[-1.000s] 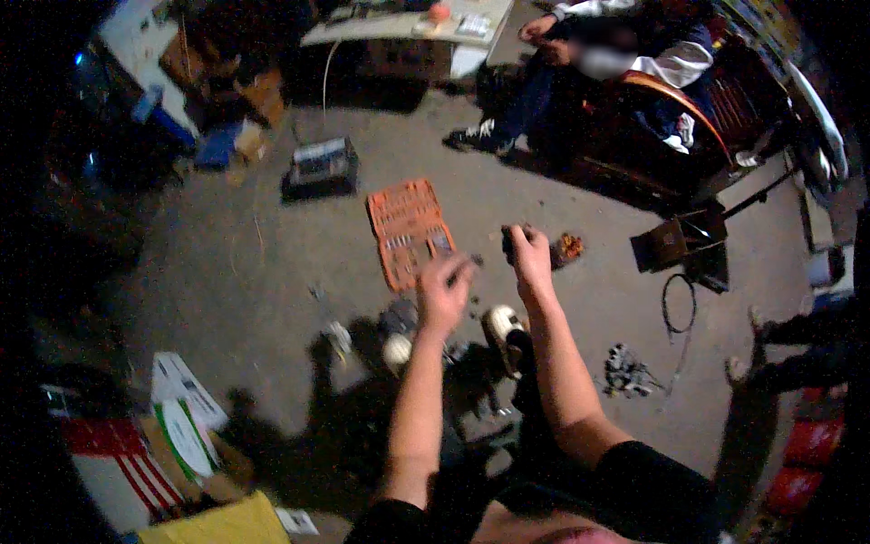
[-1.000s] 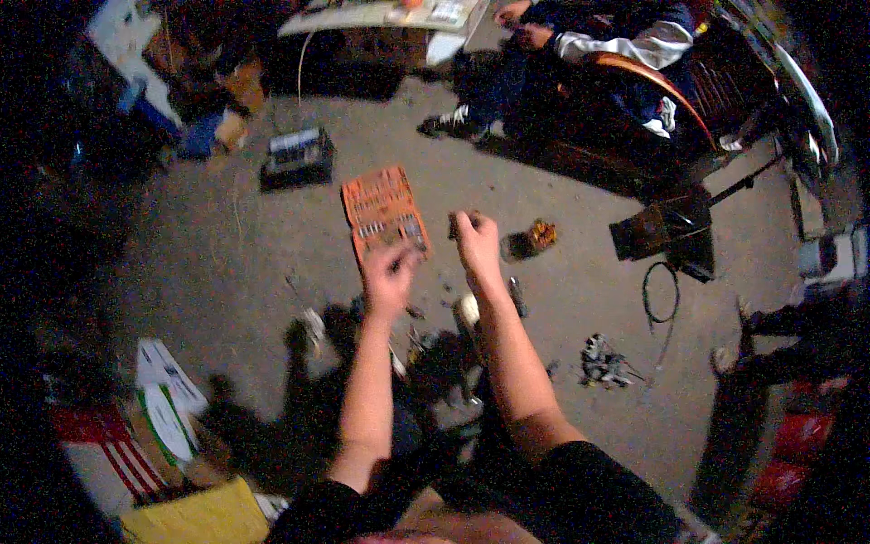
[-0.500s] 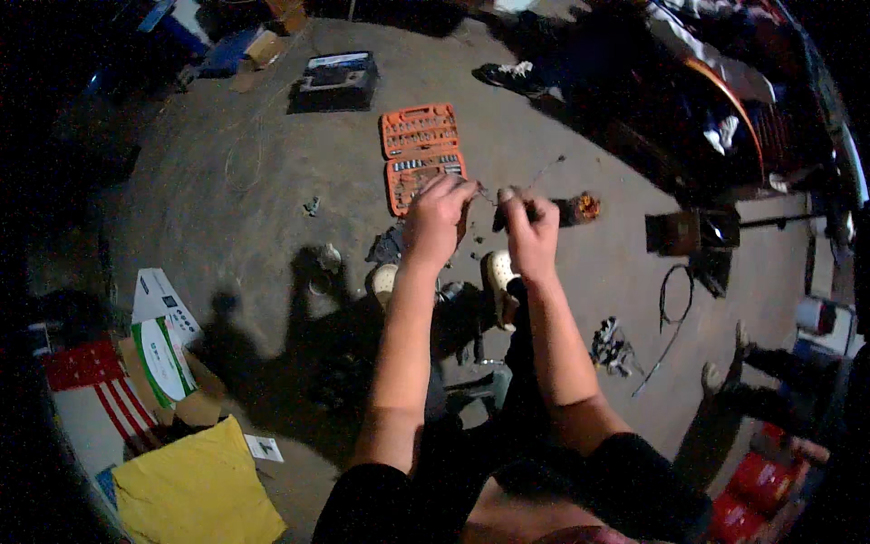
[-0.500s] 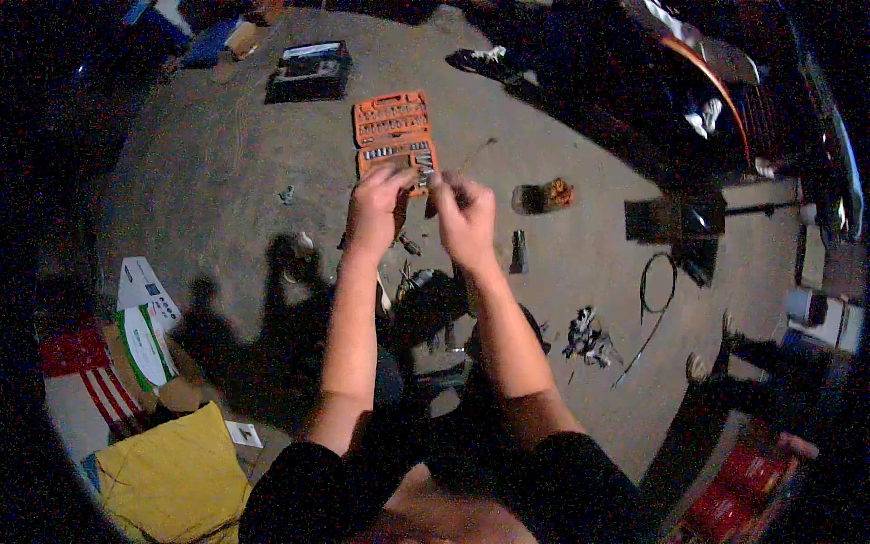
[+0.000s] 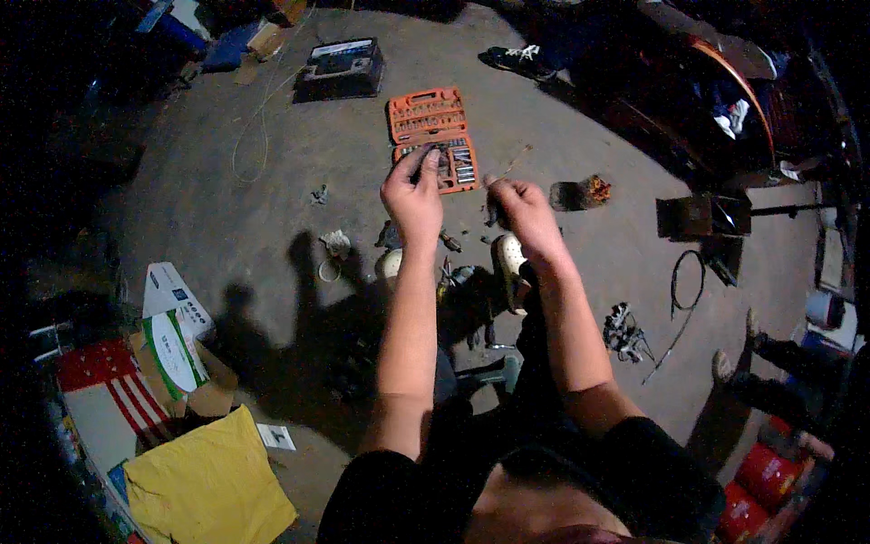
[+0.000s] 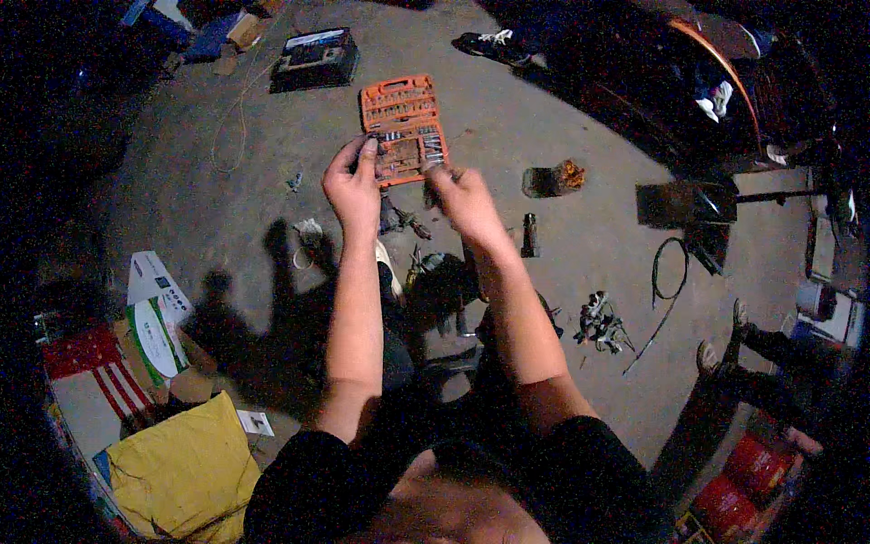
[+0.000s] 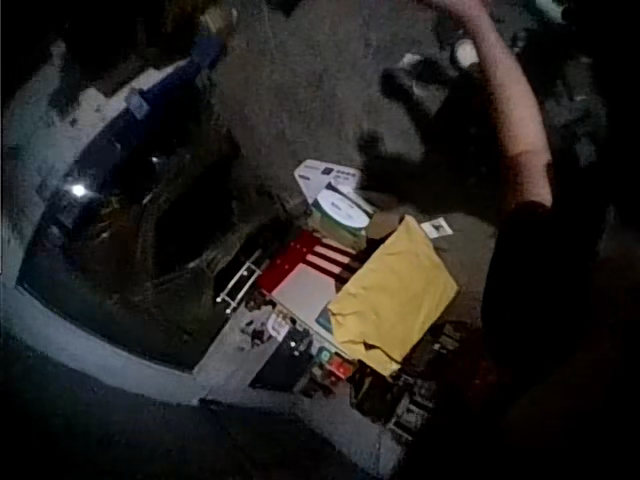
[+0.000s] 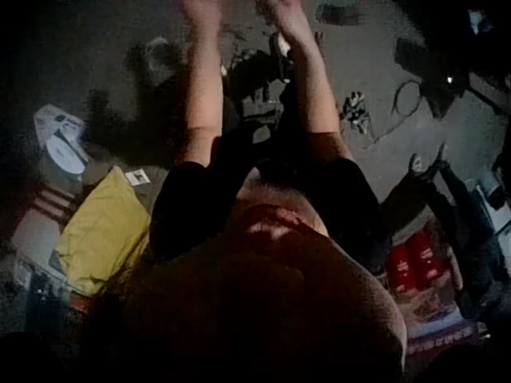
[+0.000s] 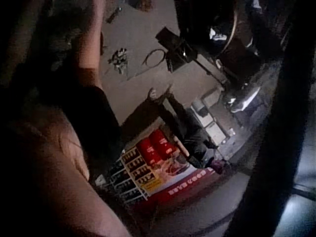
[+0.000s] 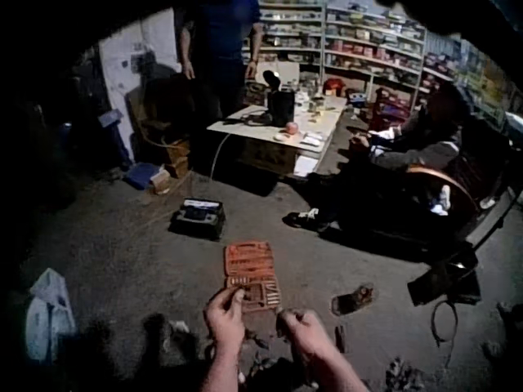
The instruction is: The person sits on the floor in a workshop and uses pliers and a screwdriver to manipulate a small electrical component, likely a starter solenoid. They adjust internal wires and inspect the device, occasionally switching between tools and handling small metal parts.
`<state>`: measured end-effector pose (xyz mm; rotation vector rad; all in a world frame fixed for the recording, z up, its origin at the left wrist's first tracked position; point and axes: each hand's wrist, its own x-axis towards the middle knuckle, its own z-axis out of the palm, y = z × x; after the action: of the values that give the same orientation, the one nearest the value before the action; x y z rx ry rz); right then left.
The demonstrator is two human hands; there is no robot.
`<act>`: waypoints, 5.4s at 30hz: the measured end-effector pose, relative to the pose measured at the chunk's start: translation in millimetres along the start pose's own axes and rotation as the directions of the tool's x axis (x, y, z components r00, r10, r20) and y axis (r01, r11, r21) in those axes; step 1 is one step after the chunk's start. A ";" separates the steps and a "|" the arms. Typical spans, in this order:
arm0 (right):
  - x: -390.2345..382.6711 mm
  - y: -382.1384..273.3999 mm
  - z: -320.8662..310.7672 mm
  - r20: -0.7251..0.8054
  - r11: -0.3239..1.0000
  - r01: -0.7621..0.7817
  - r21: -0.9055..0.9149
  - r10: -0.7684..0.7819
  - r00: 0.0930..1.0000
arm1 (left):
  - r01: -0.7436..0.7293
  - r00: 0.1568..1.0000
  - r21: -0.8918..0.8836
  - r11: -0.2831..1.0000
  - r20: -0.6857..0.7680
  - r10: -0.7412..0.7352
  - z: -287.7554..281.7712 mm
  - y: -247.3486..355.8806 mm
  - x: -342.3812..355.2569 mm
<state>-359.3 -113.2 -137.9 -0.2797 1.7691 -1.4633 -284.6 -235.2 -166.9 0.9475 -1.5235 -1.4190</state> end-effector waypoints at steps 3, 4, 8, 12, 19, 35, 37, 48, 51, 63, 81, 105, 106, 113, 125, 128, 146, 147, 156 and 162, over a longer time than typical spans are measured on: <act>-13.2 0.3 29.1 0.148 0.948 -0.176 0.265 0.140 0.979 | 0.047 0.991 -0.014 0.999 -0.121 -0.048 2.7 21.2 -6.4; -16.6 -3.5 36.7 0.136 0.909 -0.267 0.320 0.235 0.962 | -0.041 0.991 0.017 0.999 -0.127 0.043 1.8 16.0 -3.0; -5.7 -3.5 21.5 -0.020 0.980 0.066 -0.186 -0.071 0.997 | -0.184 0.979 0.121 0.975 -0.067 0.193 -8.7 9.4 5.6; 19.1 2.8 -9.1 -0.318 0.836 0.389 -0.387 -0.517 0.795 | -0.256 0.966 0.146 0.956 0.078 0.246 -5.6 12.6 1.3; 18.5 -1.4 -30.8 -0.269 0.961 0.254 -0.107 -0.274 0.923 | 0.222 0.974 -0.543 0.810 0.170 -0.152 0.5 4.7 -2.0; -4.0 -24.2 -15.8 0.029 0.961 -0.058 0.269 0.052 0.998 | 0.445 0.888 -0.595 0.669 0.392 -0.242 0.4 5.5 -5.2; 2.3 -15.2 -17.1 0.017 0.963 -0.083 0.254 0.082 0.997 | 0.460 0.878 -0.557 0.692 0.401 -0.261 4.1 10.3 -6.9; 1.9 -13.3 -29.0 0.128 0.968 0.009 0.251 -0.042 0.991 | 0.385 0.922 -0.357 0.851 0.197 -0.334 2.6 10.2 -2.9; 3.0 -10.4 -22.1 0.011 0.972 0.038 0.231 -0.042 0.999 | 0.318 0.946 -0.283 0.905 0.157 -0.283 4.5 13.4 -4.4; -3.3 -19.8 -21.6 0.251 0.836 -0.024 0.548 -0.137 0.958 | 0.376 0.909 -0.374 0.848 0.328 -0.258 2.3 9.4 -7.6; 4.1 -17.4 -7.3 -0.199 0.924 0.379 -0.053 -0.382 0.903 | -0.313 0.937 0.160 0.936 0.213 0.277 5.4 16.5 -8.5; 1.0 -20.6 -1.6 -0.247 0.911 0.365 0.192 -0.316 0.916 | -0.269 0.946 0.033 0.963 0.194 0.258 22.1 22.2 -20.8; 1.4 -20.1 -0.4 -0.246 0.903 0.379 0.203 -0.327 0.912 | -0.222 0.956 -0.002 0.975 0.198 0.218 22.0 21.1 -20.8; 9.2 -9.0 3.0 -0.153 0.864 0.478 -0.161 -0.500 0.853 | -0.128 0.979 -0.040 0.991 0.155 0.132 15.1 18.0 -12.8; 0.1 -15.2 -1.3 -0.113 0.831 0.477 -0.287 -0.524 0.844 | 0.048 0.960 -0.139 0.989 0.279 -0.007 11.1 16.9 -10.9; -4.0 -22.1 -11.4 -0.084 0.843 0.466 -0.269 -0.502 0.860 | -0.153 0.942 0.053 0.987 0.310 0.129 11.4 24.3 -11.9; 9.5 -14.4 -23.8 -0.093 0.860 0.468 -0.202 -0.493 0.865 | -0.123 0.851 -0.100 0.987 0.502 0.157 6.6 10.5 -9.2; 9.0 -14.6 -22.4 -0.095 0.850 0.487 -0.203 -0.512 0.854 | -0.110 0.856 -0.102 0.989 0.497 0.147 6.5 13.0 -10.4; 5.7 -15.9 -18.0 -0.122 0.835 0.532 -0.139 -0.548 0.828 | 0.105 0.850 -0.177 0.979 0.526 0.004 5.1 19.8 -11.6; 9.8 -10.5 -18.8 -0.131 0.821 0.547 -0.161 -0.567 0.813 | 0.095 0.851 -0.185 0.978 0.526 0.017 6.9 21.0 -13.7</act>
<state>-381.9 -108.9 -132.6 -0.8165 2.0198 -1.8359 -285.6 -218.3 -147.2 0.4791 -1.7006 -1.9341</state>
